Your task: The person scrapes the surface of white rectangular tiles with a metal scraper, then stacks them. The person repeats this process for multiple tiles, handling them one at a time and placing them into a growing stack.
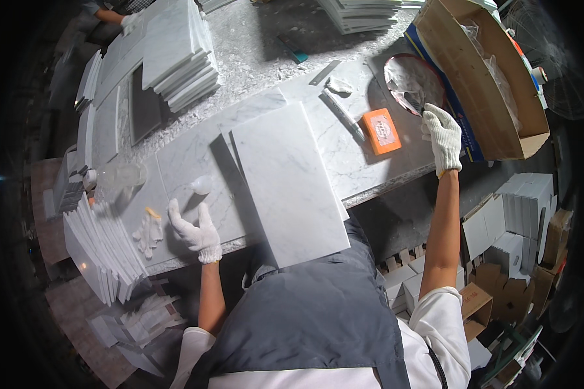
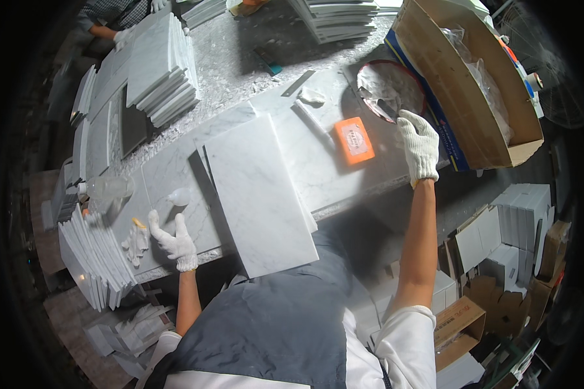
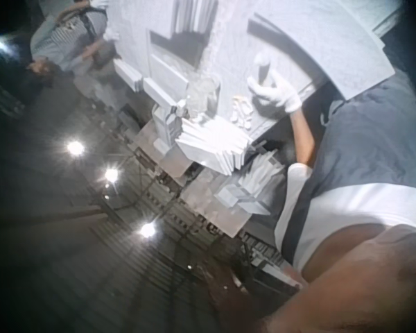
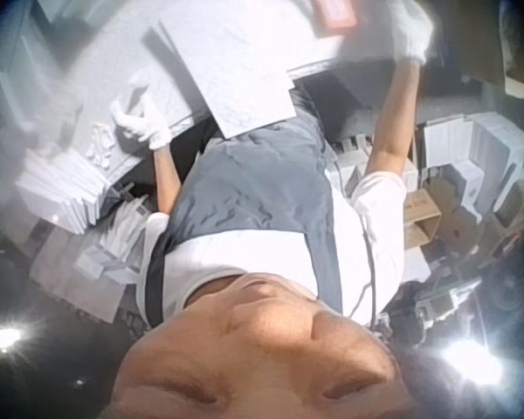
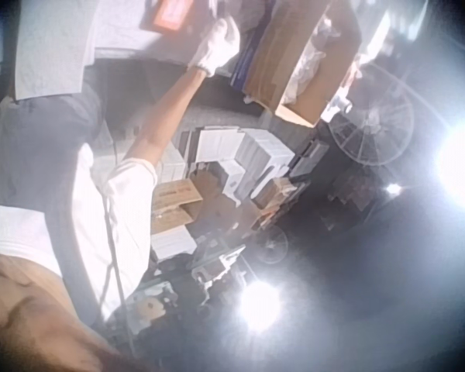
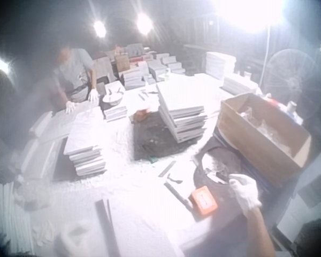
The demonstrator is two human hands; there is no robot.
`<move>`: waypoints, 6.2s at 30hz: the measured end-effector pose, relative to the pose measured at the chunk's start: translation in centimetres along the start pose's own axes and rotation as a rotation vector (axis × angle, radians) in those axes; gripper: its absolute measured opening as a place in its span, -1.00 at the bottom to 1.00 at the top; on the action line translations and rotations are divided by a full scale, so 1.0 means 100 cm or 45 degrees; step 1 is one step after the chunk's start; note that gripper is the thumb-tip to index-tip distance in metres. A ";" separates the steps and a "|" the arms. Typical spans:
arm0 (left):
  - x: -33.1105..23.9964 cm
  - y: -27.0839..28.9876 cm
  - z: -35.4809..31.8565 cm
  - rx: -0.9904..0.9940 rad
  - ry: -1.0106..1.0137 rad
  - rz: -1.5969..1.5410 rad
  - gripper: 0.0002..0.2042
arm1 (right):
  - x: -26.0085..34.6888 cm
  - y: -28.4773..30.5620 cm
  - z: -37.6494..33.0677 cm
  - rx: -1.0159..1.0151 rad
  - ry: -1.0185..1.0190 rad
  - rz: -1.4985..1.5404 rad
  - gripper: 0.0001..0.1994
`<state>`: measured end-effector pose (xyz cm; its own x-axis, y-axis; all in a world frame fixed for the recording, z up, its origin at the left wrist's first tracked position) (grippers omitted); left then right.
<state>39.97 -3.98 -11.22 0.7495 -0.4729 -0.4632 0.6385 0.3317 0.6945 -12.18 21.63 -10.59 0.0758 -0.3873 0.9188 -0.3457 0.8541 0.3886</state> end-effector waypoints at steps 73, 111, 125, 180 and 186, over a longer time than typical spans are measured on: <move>-0.186 -0.123 0.042 0.981 -0.945 0.527 -0.13 | 0.033 -0.021 -0.132 0.025 -0.285 0.775 -0.58; -0.214 -0.040 -0.042 0.944 -1.246 -0.383 -0.63 | 0.054 -0.149 -0.100 0.753 0.574 -0.146 -0.73; -0.218 -0.042 -0.040 0.995 -1.187 -0.496 -0.65 | 0.063 -0.139 -0.118 0.796 0.522 -0.455 -0.75; -0.178 -0.052 0.000 1.571 -0.266 -1.030 -0.55 | 0.037 -0.003 -0.173 0.509 -0.221 0.279 -0.74; -0.182 -0.104 0.029 1.197 -0.885 0.051 -0.38 | 0.010 -0.023 -0.174 0.396 -0.344 0.492 -0.68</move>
<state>19.16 -1.15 -8.43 0.3232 -0.9171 -0.2332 0.0178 -0.2405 0.9705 4.97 25.29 -9.35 -0.3388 -0.1765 0.9241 -0.5636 0.8246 -0.0491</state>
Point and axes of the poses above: each hand's wrist, its own z-axis towards the middle knuckle, its own y-axis out of the back of the hand, x = y × z, the point moved 2 cm from there along z, towards the middle knuckle, and after that the axes turned 1 degree about -z, right-handed, at the moved point
